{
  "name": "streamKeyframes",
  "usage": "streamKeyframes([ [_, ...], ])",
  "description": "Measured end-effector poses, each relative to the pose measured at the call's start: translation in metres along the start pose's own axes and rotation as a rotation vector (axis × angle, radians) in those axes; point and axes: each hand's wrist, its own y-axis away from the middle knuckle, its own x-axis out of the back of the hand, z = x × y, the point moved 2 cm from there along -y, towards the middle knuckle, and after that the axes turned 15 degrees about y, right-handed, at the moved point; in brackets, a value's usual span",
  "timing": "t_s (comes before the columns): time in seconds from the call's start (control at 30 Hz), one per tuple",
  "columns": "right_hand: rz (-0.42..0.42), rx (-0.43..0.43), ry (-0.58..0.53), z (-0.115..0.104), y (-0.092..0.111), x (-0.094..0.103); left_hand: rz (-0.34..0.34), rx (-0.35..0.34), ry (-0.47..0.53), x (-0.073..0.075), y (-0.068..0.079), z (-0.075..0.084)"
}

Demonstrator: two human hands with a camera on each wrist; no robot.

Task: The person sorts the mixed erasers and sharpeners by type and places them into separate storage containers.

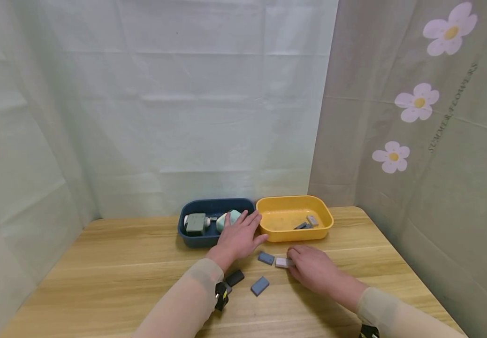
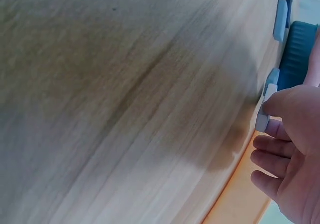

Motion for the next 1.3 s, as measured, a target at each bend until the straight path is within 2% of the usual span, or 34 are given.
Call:
streamKeyframes([
  [0.67, 0.046, -0.034, -0.013, 0.004, 0.009, 0.030, -0.002, 0.001, 0.009, -0.001, -0.001, -0.001],
  [1.3, 0.189, -0.086, 0.011, 0.025, 0.004, 0.051, -0.001, -0.009, 0.023, -0.001, -0.001, -0.002],
])
